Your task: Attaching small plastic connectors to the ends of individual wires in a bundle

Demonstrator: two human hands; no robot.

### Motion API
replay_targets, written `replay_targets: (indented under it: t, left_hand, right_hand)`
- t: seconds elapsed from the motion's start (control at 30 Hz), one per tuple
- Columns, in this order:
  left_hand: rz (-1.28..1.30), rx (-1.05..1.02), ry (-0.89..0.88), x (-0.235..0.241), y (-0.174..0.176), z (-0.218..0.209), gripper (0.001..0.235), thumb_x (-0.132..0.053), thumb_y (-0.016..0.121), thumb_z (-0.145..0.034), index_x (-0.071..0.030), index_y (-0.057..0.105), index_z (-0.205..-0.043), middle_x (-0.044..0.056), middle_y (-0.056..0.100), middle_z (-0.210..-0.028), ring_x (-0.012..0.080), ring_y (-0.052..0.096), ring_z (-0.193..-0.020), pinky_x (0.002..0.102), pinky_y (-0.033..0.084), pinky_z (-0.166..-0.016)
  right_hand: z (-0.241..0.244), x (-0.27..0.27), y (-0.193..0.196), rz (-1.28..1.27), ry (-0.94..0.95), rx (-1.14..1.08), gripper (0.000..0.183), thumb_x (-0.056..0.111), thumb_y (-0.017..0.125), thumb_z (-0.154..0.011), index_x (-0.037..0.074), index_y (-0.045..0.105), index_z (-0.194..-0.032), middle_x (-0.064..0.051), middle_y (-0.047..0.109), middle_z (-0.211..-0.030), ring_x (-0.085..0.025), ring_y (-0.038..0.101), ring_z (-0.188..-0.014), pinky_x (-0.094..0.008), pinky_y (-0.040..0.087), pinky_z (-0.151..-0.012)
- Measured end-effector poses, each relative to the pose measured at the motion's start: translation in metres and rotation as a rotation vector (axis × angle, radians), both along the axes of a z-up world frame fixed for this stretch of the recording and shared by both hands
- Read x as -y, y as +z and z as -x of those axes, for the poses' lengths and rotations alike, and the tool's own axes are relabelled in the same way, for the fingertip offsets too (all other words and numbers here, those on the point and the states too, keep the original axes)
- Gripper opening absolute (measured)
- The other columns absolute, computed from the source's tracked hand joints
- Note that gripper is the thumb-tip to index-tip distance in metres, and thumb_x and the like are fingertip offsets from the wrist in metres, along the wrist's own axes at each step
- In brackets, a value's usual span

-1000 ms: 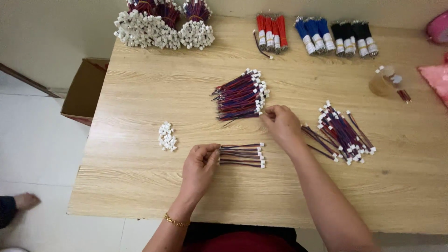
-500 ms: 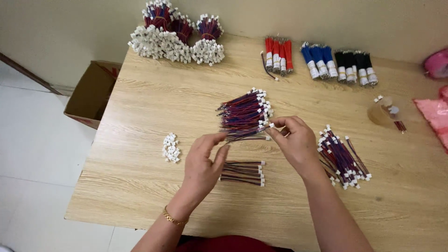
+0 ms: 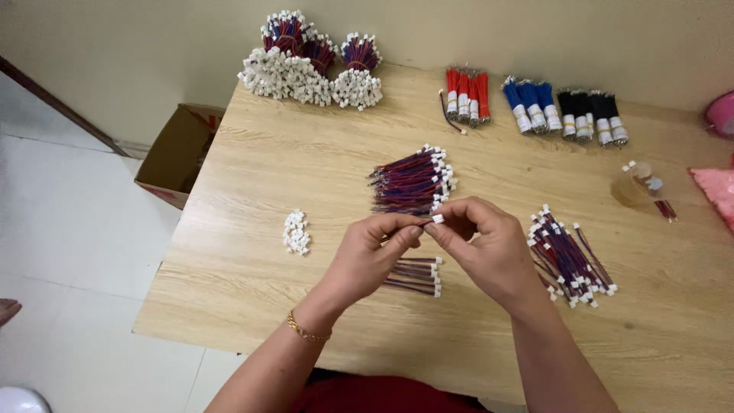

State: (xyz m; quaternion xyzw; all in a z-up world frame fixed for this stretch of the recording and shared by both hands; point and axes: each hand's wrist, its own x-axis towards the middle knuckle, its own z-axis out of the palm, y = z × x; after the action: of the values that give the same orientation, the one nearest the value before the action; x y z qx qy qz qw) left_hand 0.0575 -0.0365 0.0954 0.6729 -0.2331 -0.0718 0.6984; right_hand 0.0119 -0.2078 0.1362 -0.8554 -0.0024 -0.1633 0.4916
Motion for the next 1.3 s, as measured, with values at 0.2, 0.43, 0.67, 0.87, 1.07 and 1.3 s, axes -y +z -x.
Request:
replay_targets:
  t: [0.2, 0.43, 0.67, 0.87, 1.07, 1.3]
  left_hand:
    - [-0.027, -0.256, 0.010, -0.028, -0.011, 0.003, 0.012, -0.015, 0.067, -0.089, -0.005, 0.073, -0.093, 0.008, 0.068, -0.069, 0.0128, 0.058, -0.074, 0.031, 0.052, -0.073]
    - [-0.096, -0.281, 0.066, -0.043, -0.013, 0.001, 0.009, -0.014, 0.068, -0.086, -0.007, 0.075, -0.085, 0.005, 0.066, -0.065, 0.0091, 0.057, -0.069, 0.027, 0.051, -0.068]
    - [-0.298, -0.007, 0.046, -0.039, -0.001, 0.012, 0.011, -0.017, 0.066, -0.084, -0.010, 0.074, -0.083, 0.007, 0.068, -0.065, 0.0158, 0.064, -0.065, 0.031, 0.052, -0.063]
    - [-0.419, 0.200, 0.042, -0.043, 0.007, 0.018, 0.007, -0.019, 0.068, -0.083, -0.014, 0.073, -0.080, 0.004, 0.068, -0.064, 0.0203, 0.069, -0.065, 0.031, 0.053, -0.063]
    - [-0.204, -0.210, 0.062, -0.044, -0.029, 0.018, 0.021, -0.021, 0.063, -0.091, -0.006, 0.071, -0.103, 0.009, 0.071, -0.080, 0.0168, 0.065, -0.076, 0.032, 0.055, -0.070]
    - [0.092, -0.400, 0.082, -0.041, -0.046, 0.021, 0.021, -0.018, 0.065, -0.093, 0.001, 0.069, -0.101, 0.011, 0.068, -0.079, 0.0158, 0.066, -0.073, 0.029, 0.055, -0.072]
  right_hand:
    - [0.011, 0.028, -0.002, -0.185, -0.120, -0.051, 0.018, 0.003, 0.076, -0.081, 0.005, 0.068, -0.098, -0.004, 0.064, -0.077, -0.010, 0.056, -0.069, -0.024, 0.050, -0.066]
    - [0.011, 0.021, 0.003, -0.020, -0.109, -0.162, 0.037, 0.005, 0.078, -0.075, 0.001, 0.063, -0.109, -0.012, 0.066, -0.090, -0.017, 0.059, -0.077, -0.028, 0.049, -0.070]
    - [0.007, -0.013, 0.002, 0.525, 0.238, 0.016, 0.015, 0.026, 0.064, -0.091, 0.016, 0.071, -0.101, -0.007, 0.068, -0.094, -0.027, 0.066, -0.095, -0.041, 0.049, -0.087]
    - [0.008, -0.025, -0.004, 0.264, 0.342, -0.194, 0.012, 0.020, 0.065, -0.087, 0.010, 0.070, -0.090, -0.014, 0.070, -0.082, -0.035, 0.068, -0.083, -0.044, 0.052, -0.076]
    - [0.006, -0.025, -0.027, 0.098, 0.262, -0.277, 0.012, 0.017, 0.068, -0.084, 0.005, 0.069, -0.084, -0.016, 0.068, -0.073, -0.028, 0.066, -0.074, -0.039, 0.050, -0.071]
    - [0.006, -0.026, -0.030, 0.046, 0.209, -0.304, 0.010, 0.016, 0.068, -0.083, 0.006, 0.070, -0.082, -0.012, 0.066, -0.069, -0.022, 0.062, -0.070, -0.034, 0.049, -0.068]
